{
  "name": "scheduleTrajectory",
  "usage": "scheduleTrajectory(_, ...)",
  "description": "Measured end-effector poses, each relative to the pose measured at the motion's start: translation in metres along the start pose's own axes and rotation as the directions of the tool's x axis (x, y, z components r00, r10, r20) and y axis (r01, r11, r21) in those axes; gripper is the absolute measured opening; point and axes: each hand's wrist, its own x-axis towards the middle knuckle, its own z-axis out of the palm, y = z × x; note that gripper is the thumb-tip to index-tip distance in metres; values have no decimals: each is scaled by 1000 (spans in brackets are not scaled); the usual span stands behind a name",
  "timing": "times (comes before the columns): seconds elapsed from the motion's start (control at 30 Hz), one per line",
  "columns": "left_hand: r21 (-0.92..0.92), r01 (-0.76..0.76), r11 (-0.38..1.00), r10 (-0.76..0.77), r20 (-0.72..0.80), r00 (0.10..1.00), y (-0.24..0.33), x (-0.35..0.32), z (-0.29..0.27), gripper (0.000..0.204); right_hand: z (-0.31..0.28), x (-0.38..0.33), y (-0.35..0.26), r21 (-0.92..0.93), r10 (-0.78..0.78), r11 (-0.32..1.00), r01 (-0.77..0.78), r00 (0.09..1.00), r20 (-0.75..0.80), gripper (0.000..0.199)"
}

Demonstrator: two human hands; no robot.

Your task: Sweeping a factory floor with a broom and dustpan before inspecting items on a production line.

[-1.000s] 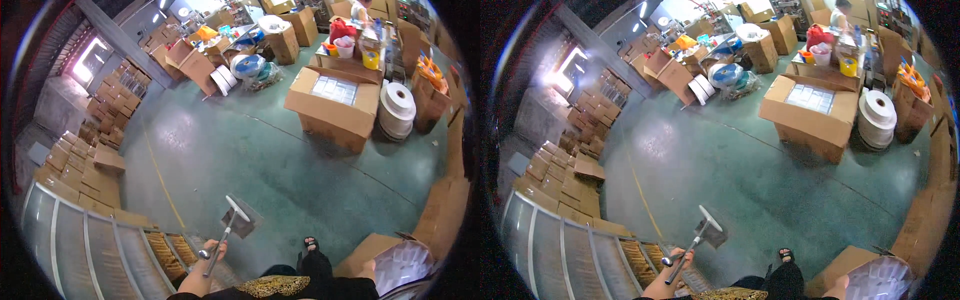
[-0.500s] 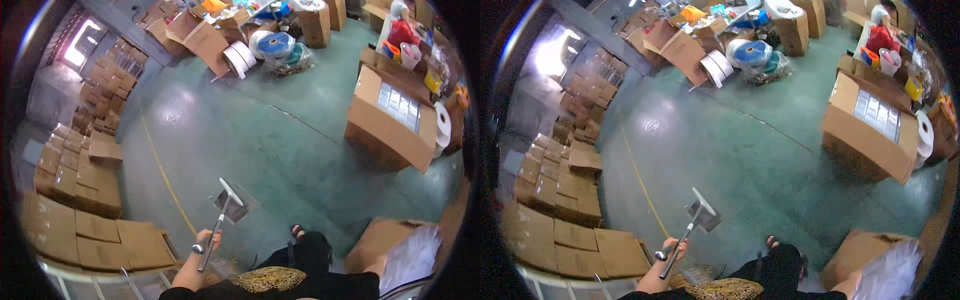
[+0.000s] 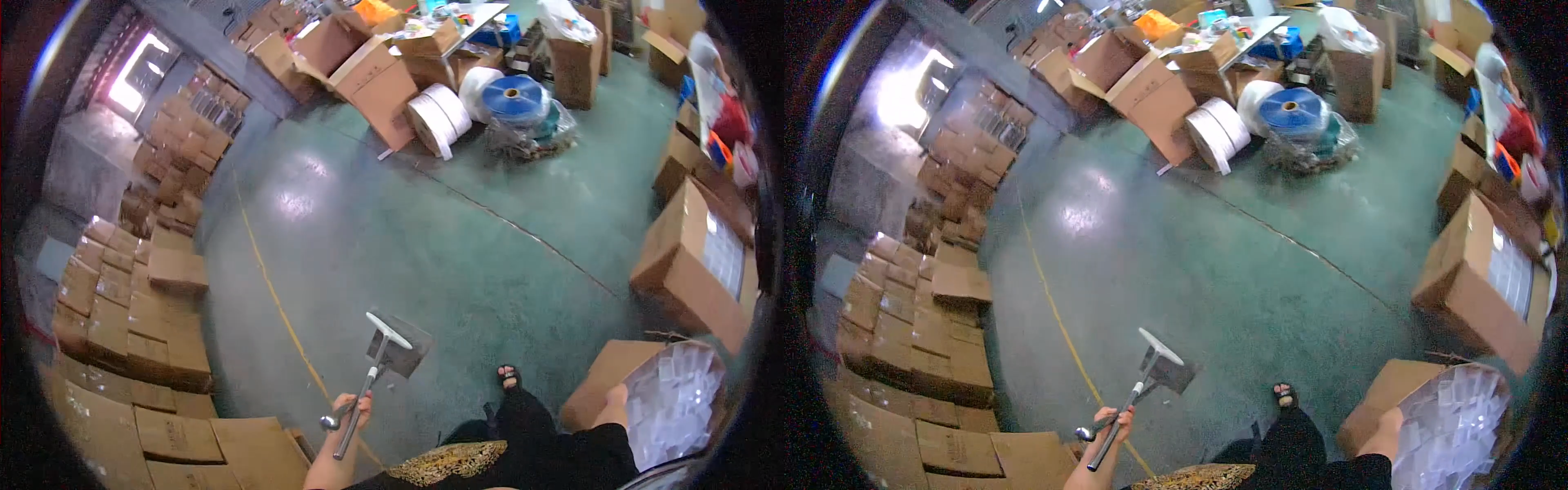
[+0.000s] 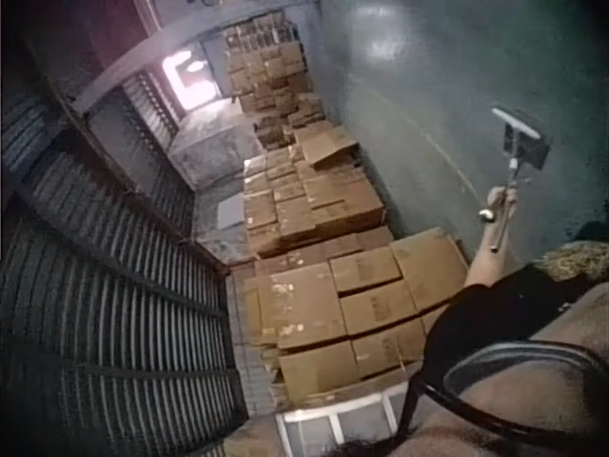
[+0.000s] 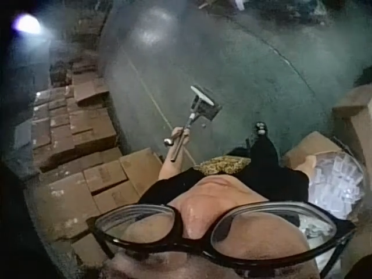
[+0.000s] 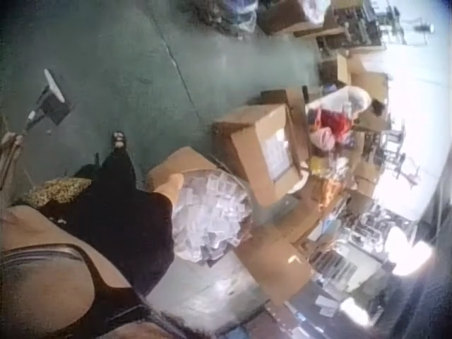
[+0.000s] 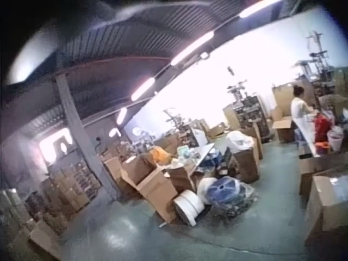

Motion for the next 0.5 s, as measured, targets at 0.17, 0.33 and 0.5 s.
scheduleTrajectory(0.17,-105,-158,982,149,-88,985,138,46,26,33,115,35,-168,-411,-268,865,288,957,107,26)
scheduleTrajectory(0.33,323,-69,944,92,-58,994,315,74,69,29,207,14,-325,-603,-306,737,307,946,108,28)
scheduleTrajectory(0.5,-21,162,987,-163,-150,975,523,151,125,28,264,-17,-499,-337,-224,918,206,974,-15,31)
